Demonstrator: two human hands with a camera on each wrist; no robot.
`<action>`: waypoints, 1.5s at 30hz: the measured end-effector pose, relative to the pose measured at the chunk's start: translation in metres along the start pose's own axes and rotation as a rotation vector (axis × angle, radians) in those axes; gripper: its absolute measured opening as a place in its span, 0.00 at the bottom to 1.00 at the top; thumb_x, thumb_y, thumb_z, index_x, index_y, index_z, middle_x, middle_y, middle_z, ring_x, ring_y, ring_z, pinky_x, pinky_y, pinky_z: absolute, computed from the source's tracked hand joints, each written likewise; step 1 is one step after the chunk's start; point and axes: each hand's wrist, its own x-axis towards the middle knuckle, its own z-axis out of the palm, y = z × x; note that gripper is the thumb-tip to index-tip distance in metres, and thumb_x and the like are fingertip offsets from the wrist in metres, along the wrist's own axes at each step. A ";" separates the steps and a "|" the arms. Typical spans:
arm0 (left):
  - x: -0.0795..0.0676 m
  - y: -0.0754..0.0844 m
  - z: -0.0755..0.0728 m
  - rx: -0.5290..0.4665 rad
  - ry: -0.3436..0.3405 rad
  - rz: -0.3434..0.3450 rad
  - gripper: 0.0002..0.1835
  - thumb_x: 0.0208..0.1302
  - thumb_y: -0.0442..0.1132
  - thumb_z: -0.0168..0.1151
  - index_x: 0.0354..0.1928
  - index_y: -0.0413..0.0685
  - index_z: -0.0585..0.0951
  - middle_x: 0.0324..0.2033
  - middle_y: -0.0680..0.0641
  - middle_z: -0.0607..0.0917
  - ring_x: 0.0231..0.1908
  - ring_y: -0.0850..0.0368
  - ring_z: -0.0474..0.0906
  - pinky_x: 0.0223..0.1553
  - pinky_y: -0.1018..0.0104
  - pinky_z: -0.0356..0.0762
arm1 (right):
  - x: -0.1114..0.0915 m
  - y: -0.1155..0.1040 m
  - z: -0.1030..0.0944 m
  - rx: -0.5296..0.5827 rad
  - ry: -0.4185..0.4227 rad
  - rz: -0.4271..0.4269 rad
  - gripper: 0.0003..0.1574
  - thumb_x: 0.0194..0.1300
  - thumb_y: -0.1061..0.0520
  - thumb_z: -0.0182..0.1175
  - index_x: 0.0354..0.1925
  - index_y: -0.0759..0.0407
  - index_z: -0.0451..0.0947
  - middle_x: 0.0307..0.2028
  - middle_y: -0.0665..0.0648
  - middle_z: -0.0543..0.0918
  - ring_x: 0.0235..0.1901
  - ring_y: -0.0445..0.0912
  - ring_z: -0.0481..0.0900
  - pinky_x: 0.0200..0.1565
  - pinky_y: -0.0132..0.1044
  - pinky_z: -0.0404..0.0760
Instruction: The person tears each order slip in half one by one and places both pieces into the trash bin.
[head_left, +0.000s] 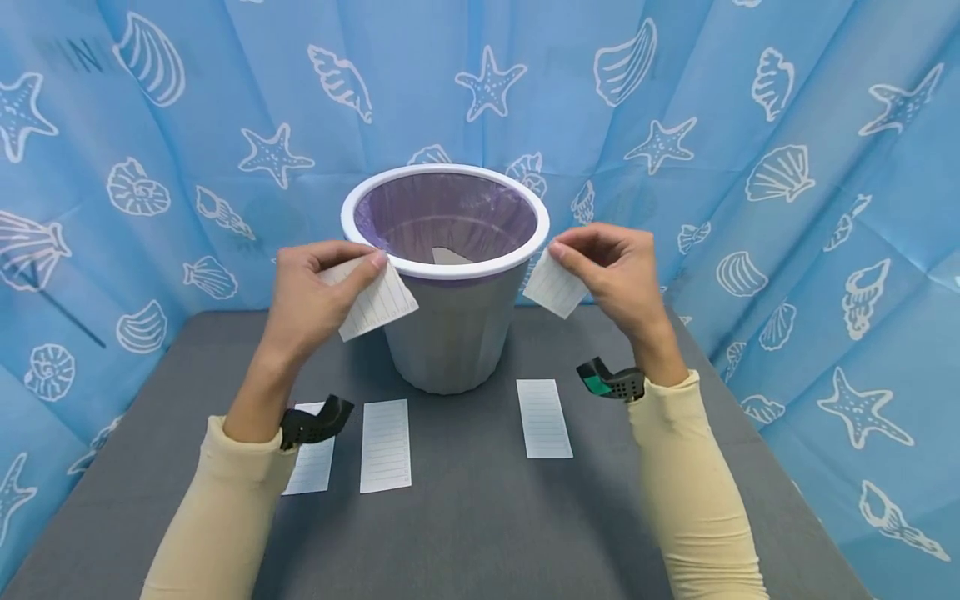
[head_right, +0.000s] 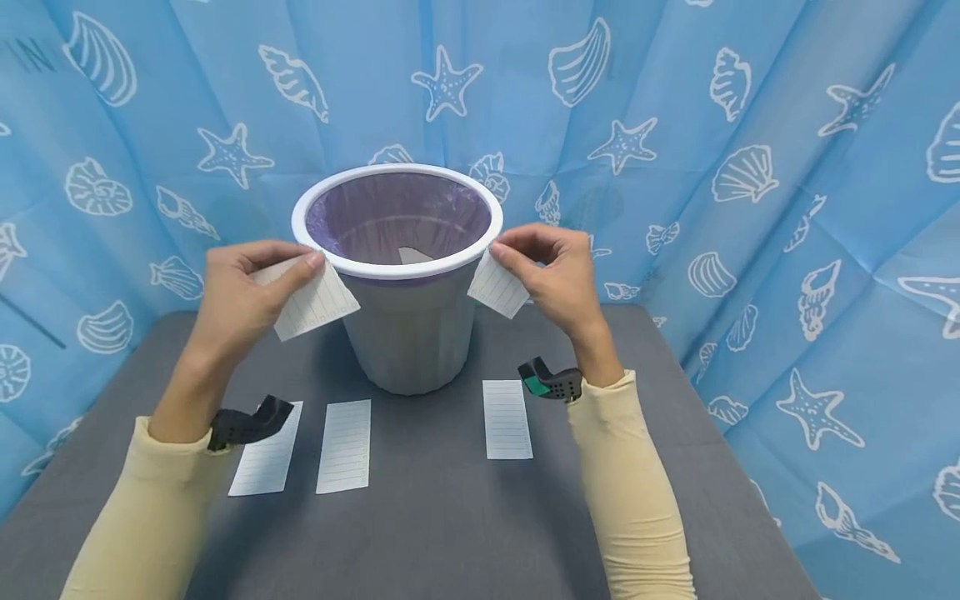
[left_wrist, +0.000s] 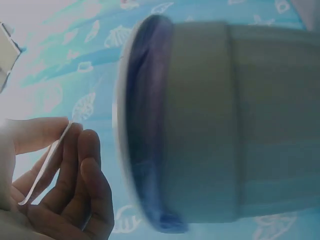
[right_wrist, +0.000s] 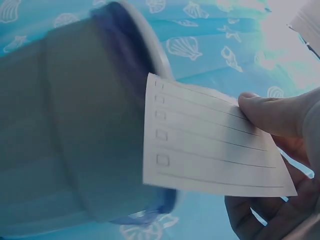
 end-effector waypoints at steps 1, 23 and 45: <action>0.007 0.004 -0.002 0.004 0.003 0.005 0.12 0.66 0.38 0.70 0.43 0.34 0.89 0.37 0.41 0.88 0.31 0.56 0.82 0.31 0.71 0.80 | 0.008 -0.001 -0.001 0.015 -0.002 0.006 0.04 0.62 0.72 0.68 0.37 0.76 0.85 0.30 0.52 0.88 0.27 0.43 0.81 0.30 0.31 0.78; 0.128 0.043 0.016 0.148 -0.146 -0.239 0.17 0.71 0.44 0.65 0.53 0.40 0.86 0.49 0.45 0.85 0.47 0.56 0.78 0.48 0.64 0.75 | 0.130 -0.010 0.038 0.076 -0.104 0.356 0.07 0.66 0.64 0.69 0.42 0.67 0.86 0.39 0.57 0.86 0.41 0.49 0.82 0.45 0.36 0.79; 0.166 0.047 0.037 0.289 -0.204 -0.292 0.16 0.72 0.41 0.62 0.56 0.41 0.85 0.51 0.45 0.83 0.47 0.55 0.80 0.50 0.64 0.79 | 0.165 -0.003 0.062 -0.017 -0.192 0.480 0.07 0.64 0.63 0.71 0.42 0.61 0.85 0.37 0.53 0.86 0.40 0.45 0.81 0.46 0.37 0.77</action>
